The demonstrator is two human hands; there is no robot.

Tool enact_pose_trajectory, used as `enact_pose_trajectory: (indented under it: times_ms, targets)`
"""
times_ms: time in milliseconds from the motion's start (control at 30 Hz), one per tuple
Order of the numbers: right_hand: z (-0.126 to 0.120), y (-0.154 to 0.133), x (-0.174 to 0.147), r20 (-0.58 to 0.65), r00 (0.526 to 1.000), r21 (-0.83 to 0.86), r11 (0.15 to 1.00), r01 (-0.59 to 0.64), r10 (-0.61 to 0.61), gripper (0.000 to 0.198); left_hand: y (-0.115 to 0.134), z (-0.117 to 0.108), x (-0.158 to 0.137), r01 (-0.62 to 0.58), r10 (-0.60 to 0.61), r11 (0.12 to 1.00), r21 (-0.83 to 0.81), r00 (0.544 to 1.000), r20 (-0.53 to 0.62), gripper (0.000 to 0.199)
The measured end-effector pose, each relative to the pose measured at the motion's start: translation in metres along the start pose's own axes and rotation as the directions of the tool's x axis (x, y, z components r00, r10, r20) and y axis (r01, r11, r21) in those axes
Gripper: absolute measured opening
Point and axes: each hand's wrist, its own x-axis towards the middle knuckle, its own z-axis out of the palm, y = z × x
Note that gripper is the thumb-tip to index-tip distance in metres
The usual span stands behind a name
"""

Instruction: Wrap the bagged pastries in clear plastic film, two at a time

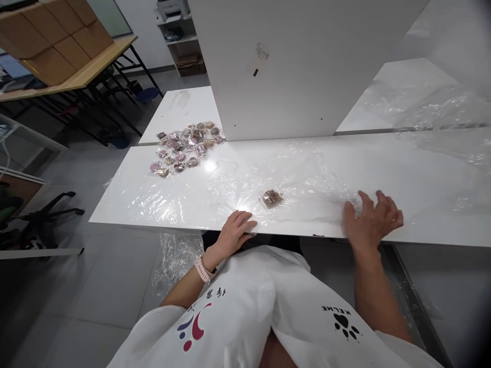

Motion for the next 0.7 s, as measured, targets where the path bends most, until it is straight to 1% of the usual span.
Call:
enact_pose_trajectory:
  times_ms: [33,67,133,200,233,267,300,333,367,400,433,467,533,567,633,667,700]
  targets:
    - [-0.003,0.011,0.003,0.065,0.995,-0.005,0.997,-0.080,0.080,0.045,-0.003,0.003,-0.003,-0.007,0.007,1.000,-0.012,0.999,-0.032,0.027]
    - [-0.006,0.021,0.007,0.135,0.979,-0.009,0.989,-0.150,0.150,0.047,-0.005,0.006,-0.003,-0.008,0.006,0.999,-0.035,0.998,-0.064,0.020]
    - [-0.014,0.036,0.016,0.258,0.932,-0.017,0.966,-0.258,0.254,0.045,-0.008,0.007,-0.002,0.002,-0.013,0.995,-0.103,0.994,-0.111,0.009]
    - [-0.024,0.042,0.023,0.360,0.877,0.002,0.939,-0.343,0.320,0.033,-0.008,0.004,0.000,0.028,-0.053,0.983,-0.181,0.990,-0.134,0.011]
    - [-0.029,0.042,0.025,0.399,0.843,0.051,0.909,-0.413,0.360,0.027,-0.007,0.001,0.000,0.049,-0.080,0.975,-0.217,0.988,-0.136,0.013]
    - [-0.034,0.040,0.026,0.434,0.803,0.141,0.850,-0.508,0.408,0.025,-0.006,-0.002,0.001,0.073,-0.107,0.966,-0.249,0.986,-0.129,0.014]
    - [-0.039,0.038,0.027,0.474,0.757,0.266,0.746,-0.610,0.450,0.025,-0.004,-0.006,0.000,0.098,-0.134,0.957,-0.274,0.984,-0.114,0.013]
    - [-0.043,0.035,0.028,0.515,0.710,0.402,0.596,-0.695,0.481,0.027,-0.003,-0.009,0.000,0.121,-0.154,0.949,-0.291,0.984,-0.092,0.012]
    - [-0.046,0.032,0.028,0.562,0.666,0.519,0.418,-0.746,0.491,0.031,-0.002,-0.012,0.000,0.139,-0.166,0.944,-0.298,0.984,-0.068,0.012]
    - [-0.049,0.031,0.029,0.619,0.627,0.588,0.250,-0.769,0.473,0.035,-0.001,-0.015,0.000,0.150,-0.170,0.943,-0.297,0.984,-0.043,0.012]
    - [-0.052,0.030,0.029,0.675,0.596,0.610,0.124,-0.782,0.435,0.039,-0.001,-0.017,0.001,0.154,-0.167,0.945,-0.290,0.986,-0.023,0.013]
    - [-0.054,0.031,0.029,0.719,0.573,0.606,0.048,-0.794,0.394,0.042,0.000,-0.019,0.001,0.152,-0.161,0.947,-0.283,0.987,-0.010,0.013]
    - [-0.057,0.036,0.029,0.761,0.538,0.585,-0.024,-0.811,0.363,0.043,0.000,-0.020,0.002,0.147,-0.152,0.950,-0.275,0.988,0.001,0.014]
    - [-0.058,0.040,0.029,0.763,0.531,0.586,-0.047,-0.809,0.368,0.042,0.000,-0.020,0.002,0.148,-0.152,0.950,-0.275,0.988,0.005,0.014]
    - [-0.057,0.050,0.027,0.735,0.536,0.616,-0.079,-0.784,0.416,0.044,0.000,-0.021,0.002,0.158,-0.160,0.947,-0.281,0.987,0.016,0.014]
    - [-0.057,0.055,0.026,0.699,0.542,0.640,-0.069,-0.766,0.466,0.044,0.001,-0.022,0.002,0.166,-0.167,0.944,-0.285,0.986,0.024,0.014]
    - [-0.056,0.059,0.024,0.646,0.552,0.662,-0.027,-0.749,0.527,0.044,0.002,-0.023,0.002,0.178,-0.176,0.941,-0.288,0.984,0.032,0.014]
